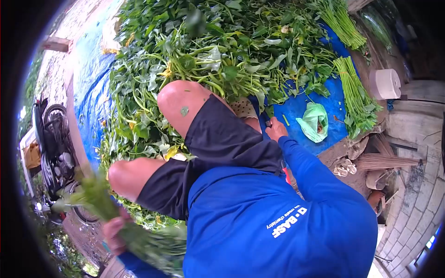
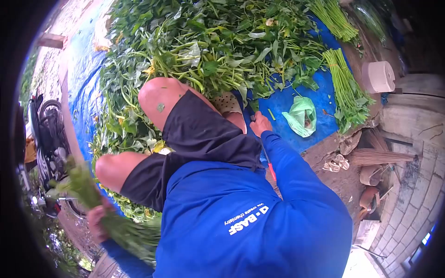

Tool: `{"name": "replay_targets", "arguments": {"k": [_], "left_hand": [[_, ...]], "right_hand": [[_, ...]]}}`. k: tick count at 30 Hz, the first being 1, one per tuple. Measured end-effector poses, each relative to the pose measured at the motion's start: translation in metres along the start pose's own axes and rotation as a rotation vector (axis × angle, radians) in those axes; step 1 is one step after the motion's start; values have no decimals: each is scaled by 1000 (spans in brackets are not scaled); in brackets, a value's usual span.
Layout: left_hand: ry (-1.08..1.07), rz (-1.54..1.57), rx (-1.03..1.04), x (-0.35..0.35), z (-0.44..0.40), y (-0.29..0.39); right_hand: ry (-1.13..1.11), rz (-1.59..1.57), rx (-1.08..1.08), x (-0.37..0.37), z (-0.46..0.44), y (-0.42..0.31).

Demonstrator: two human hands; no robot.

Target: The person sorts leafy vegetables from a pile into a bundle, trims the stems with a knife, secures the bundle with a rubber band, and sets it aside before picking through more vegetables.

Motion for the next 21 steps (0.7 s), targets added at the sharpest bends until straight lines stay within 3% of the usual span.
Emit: {"name": "replay_targets", "arguments": {"k": [2,4,10,11,12,14,17,21], "left_hand": [[-144,91,-199,68,-21,-51],[-166,213,-127,116,-31,-49],[-276,271,-147,107,-63,-55],[-295,255,-133,112,-63,-45],[-199,349,-210,102,-64,-62],[-244,316,-320,100,-68,-73],[-335,337,-221,103,-75,-62],[-340,271,-168,95,-74,-57]], "right_hand": [[-24,-48,126,-14,12,-7],[15,-168,62,-27,21,-6],[152,-197,-84,-128,74,-26],[228,-137,-315,-153,81,-53],[33,-528,-22,-157,82,-53],[-54,-771,-11,-190,93,-120],[-154,-748,-325,-236,114,-251],[-337,-584,-667,-238,153,-402]]}}
Point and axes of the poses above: each hand's wrist, its own z-axis away from the middle knuckle, its own x-axis out of the palm, y = z × x, the point moved 10 cm from there along -z, towards the middle knuckle, and after that the axes turned 5 degrees about -y, right-handed, at the moved point
